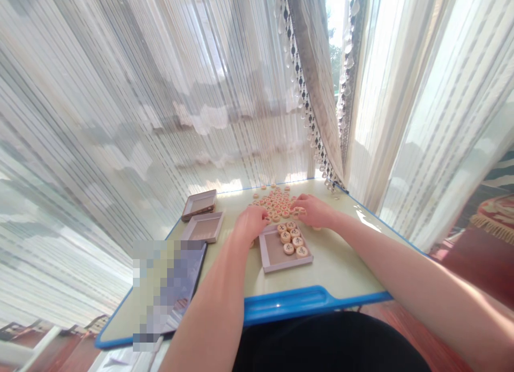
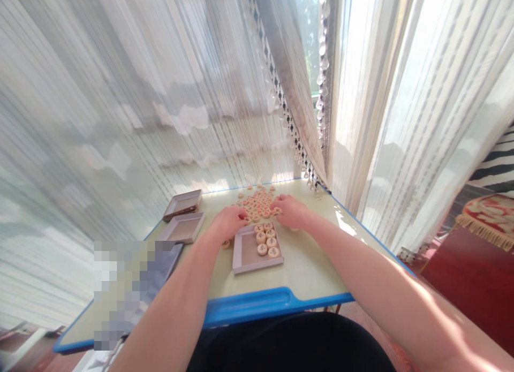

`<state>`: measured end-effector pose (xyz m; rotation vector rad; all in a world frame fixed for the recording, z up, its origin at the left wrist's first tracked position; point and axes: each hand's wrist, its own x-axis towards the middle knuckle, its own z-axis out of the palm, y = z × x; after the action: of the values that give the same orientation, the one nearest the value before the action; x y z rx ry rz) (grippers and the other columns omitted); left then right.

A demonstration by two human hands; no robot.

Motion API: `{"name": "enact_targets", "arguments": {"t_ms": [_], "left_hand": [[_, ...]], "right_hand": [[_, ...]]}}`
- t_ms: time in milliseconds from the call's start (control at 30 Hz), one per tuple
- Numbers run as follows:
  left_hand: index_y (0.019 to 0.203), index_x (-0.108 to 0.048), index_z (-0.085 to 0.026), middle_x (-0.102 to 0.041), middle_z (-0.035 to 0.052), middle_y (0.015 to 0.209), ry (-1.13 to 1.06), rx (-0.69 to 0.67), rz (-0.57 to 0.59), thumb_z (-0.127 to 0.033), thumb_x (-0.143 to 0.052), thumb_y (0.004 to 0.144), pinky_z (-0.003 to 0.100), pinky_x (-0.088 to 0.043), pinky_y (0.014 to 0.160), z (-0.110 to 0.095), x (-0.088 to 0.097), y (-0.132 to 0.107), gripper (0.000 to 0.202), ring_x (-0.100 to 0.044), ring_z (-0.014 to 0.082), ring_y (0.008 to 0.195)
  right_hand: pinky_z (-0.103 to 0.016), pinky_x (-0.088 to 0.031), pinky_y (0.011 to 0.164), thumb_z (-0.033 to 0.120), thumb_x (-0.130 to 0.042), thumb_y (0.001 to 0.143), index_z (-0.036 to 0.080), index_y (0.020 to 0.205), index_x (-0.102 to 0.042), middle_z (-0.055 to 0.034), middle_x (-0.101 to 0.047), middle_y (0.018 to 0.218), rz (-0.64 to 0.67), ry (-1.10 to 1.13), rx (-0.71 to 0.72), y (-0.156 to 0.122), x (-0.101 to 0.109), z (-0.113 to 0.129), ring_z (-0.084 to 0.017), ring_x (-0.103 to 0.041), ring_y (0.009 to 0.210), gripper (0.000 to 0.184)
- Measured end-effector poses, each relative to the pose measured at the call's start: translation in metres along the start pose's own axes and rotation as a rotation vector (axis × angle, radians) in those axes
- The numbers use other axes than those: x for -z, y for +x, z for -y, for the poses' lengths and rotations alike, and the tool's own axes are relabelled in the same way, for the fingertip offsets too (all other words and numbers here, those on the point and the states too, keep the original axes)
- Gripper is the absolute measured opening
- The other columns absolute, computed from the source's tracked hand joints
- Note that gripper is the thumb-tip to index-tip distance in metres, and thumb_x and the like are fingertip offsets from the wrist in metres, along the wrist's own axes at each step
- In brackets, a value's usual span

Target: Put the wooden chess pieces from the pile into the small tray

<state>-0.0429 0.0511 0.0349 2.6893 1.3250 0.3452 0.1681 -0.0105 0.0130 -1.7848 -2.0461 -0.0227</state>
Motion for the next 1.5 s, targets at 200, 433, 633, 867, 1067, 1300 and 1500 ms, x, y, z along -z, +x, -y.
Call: {"name": "enact_targets", "arguments": {"t_ms": [200, 433, 633, 867, 1067, 1300, 1500], "left_hand": [[0.074, -0.064, -0.018, -0.065, 0.0016, 0.080, 0.014, 0.005, -0.002, -0.018, -0.051, 0.071, 0.022, -0.039, 0.064, -0.002, 0.000, -0.001, 0.013, -0.056, 0.0141, 0.075], [0.078, -0.066, -0.019, -0.066, 0.0024, 0.082, -0.002, -0.005, -0.006, -0.022, -0.053, 0.074, 0.022, -0.040, 0.066, -0.002, -0.001, 0.000, 0.014, -0.057, 0.0150, 0.078], [0.078, -0.066, -0.019, -0.066, 0.0022, 0.082, -0.008, -0.005, -0.009, -0.021, -0.053, 0.073, 0.022, -0.040, 0.067, -0.003, -0.002, 0.000, 0.014, -0.057, 0.0147, 0.077], [0.076, -0.066, -0.019, -0.066, 0.0015, 0.082, -0.015, -0.013, -0.025, -0.020, -0.055, 0.072, 0.021, -0.040, 0.067, -0.002, -0.003, 0.000, 0.012, -0.057, 0.0143, 0.076], [0.075, -0.066, -0.019, -0.066, 0.0011, 0.080, -0.019, -0.025, -0.027, -0.019, -0.053, 0.071, 0.022, -0.038, 0.063, -0.002, -0.002, 0.000, 0.014, -0.056, 0.0139, 0.074], [0.069, -0.064, -0.018, -0.064, 0.0010, 0.074, 0.011, -0.049, -0.029, -0.019, -0.050, 0.070, 0.022, -0.035, 0.057, -0.001, -0.004, 0.003, 0.014, -0.053, 0.0131, 0.068], [0.073, -0.066, -0.018, -0.066, 0.0012, 0.078, 0.002, -0.064, -0.017, -0.017, -0.051, 0.071, 0.022, -0.038, 0.063, -0.003, -0.002, 0.002, 0.016, -0.056, 0.0137, 0.073]], "right_hand": [[-0.028, -0.043, 0.076, 0.032, -0.054, 0.076, 0.022, 0.089, -0.067, -0.0055, -0.058, 0.091, 0.065, -0.029, -0.101, -0.001, 0.002, 0.006, -0.018, -0.055, 0.085, 0.021], [-0.028, -0.043, 0.074, 0.031, -0.054, 0.075, 0.021, 0.095, -0.066, -0.0068, -0.059, 0.098, 0.067, -0.083, -0.096, -0.001, 0.006, 0.006, -0.019, -0.055, 0.088, 0.026], [-0.026, -0.042, 0.071, 0.031, -0.055, 0.074, 0.020, 0.084, -0.066, -0.0059, -0.061, 0.092, 0.102, -0.102, -0.117, 0.000, 0.006, 0.006, -0.018, -0.056, 0.085, 0.019], [-0.026, -0.041, 0.069, 0.033, -0.054, 0.073, 0.019, 0.092, -0.064, -0.0069, -0.062, 0.093, 0.117, -0.120, -0.148, 0.000, 0.009, 0.007, -0.019, -0.057, 0.084, 0.025], [-0.026, -0.040, 0.064, 0.031, -0.056, 0.071, 0.019, 0.080, -0.064, -0.0059, -0.062, 0.089, 0.091, -0.104, -0.167, -0.001, 0.009, 0.009, -0.019, -0.057, 0.078, 0.017], [-0.026, -0.040, 0.069, 0.030, -0.058, 0.071, 0.019, 0.084, -0.063, -0.0035, -0.061, 0.084, 0.054, 0.113, 0.220, -0.017, 0.024, 0.041, -0.016, -0.054, 0.078, 0.017], [-0.025, -0.038, 0.062, 0.027, -0.060, 0.068, 0.020, 0.081, -0.065, -0.0026, -0.059, 0.082, 0.118, 0.125, 0.378, -0.033, 0.027, 0.063, -0.015, -0.053, 0.071, 0.015]]}}
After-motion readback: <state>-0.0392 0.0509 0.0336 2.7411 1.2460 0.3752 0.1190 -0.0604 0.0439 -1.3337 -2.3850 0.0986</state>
